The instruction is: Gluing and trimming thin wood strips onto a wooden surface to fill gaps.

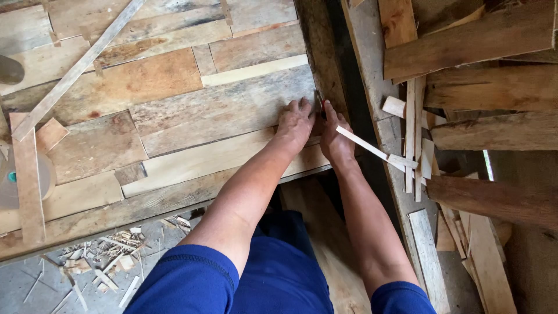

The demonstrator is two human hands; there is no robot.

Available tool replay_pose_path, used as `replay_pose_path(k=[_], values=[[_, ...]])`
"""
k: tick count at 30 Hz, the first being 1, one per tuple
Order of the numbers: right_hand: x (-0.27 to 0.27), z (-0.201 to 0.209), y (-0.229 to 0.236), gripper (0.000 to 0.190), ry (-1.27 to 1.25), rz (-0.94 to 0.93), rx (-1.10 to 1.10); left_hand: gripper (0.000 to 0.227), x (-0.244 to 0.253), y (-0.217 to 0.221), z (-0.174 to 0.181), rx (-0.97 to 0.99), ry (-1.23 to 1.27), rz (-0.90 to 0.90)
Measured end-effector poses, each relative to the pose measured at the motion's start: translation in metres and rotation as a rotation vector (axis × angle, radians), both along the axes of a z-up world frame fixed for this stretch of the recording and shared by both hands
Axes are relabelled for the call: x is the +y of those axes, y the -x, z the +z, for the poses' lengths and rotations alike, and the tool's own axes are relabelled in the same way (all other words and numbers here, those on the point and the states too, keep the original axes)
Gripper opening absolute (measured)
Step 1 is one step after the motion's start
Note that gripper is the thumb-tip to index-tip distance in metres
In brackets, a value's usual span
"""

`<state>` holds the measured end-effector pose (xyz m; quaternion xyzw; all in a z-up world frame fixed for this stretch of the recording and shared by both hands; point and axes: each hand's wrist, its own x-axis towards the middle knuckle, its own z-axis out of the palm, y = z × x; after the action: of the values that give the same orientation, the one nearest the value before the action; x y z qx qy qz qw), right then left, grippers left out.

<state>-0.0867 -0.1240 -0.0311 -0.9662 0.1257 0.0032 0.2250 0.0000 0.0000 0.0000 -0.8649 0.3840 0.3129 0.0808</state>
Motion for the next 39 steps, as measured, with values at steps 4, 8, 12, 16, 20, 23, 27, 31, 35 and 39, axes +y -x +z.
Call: replay_pose_path(k=[4,8,12,16,20,23,27,31,35,39], values=[[0.003,0.013,-0.009,0.063,-0.01,-0.003,0.029,0.062,-0.003,-0.001,-0.039,0.092,0.502,0.553],[0.0,0.004,-0.006,0.056,-0.059,0.0,-0.057,0.062,-0.001,-0.001,0.025,-0.023,-0.027,-0.034],[0.004,0.01,-0.003,0.054,-0.053,0.001,-0.049,0.061,-0.004,-0.002,0.004,-0.095,-0.008,-0.022],[0.008,0.025,0.002,0.057,-0.048,-0.038,0.082,0.065,-0.003,0.002,0.005,-0.022,-0.118,-0.078],[0.003,0.031,0.016,0.058,-0.012,0.013,0.095,0.061,-0.002,0.006,-0.012,-0.042,0.099,0.068],[0.002,0.035,0.017,0.057,-0.02,-0.004,0.192,0.065,-0.001,0.003,0.001,-0.095,0.053,-0.008],[-0.004,0.016,0.029,0.062,0.04,0.034,0.263,0.076,-0.002,0.0,0.014,-0.084,-0.031,-0.05],[-0.01,-0.007,0.048,0.066,0.119,0.12,0.023,0.094,-0.002,-0.001,0.035,-0.134,-0.138,-0.159],[-0.016,-0.032,0.047,0.065,0.21,0.147,0.155,0.092,0.002,-0.002,0.049,-0.052,-0.128,-0.107],[-0.007,0.026,0.03,0.066,0.128,0.085,0.462,0.082,-0.007,-0.001,-0.036,-0.239,-0.141,-0.173]])
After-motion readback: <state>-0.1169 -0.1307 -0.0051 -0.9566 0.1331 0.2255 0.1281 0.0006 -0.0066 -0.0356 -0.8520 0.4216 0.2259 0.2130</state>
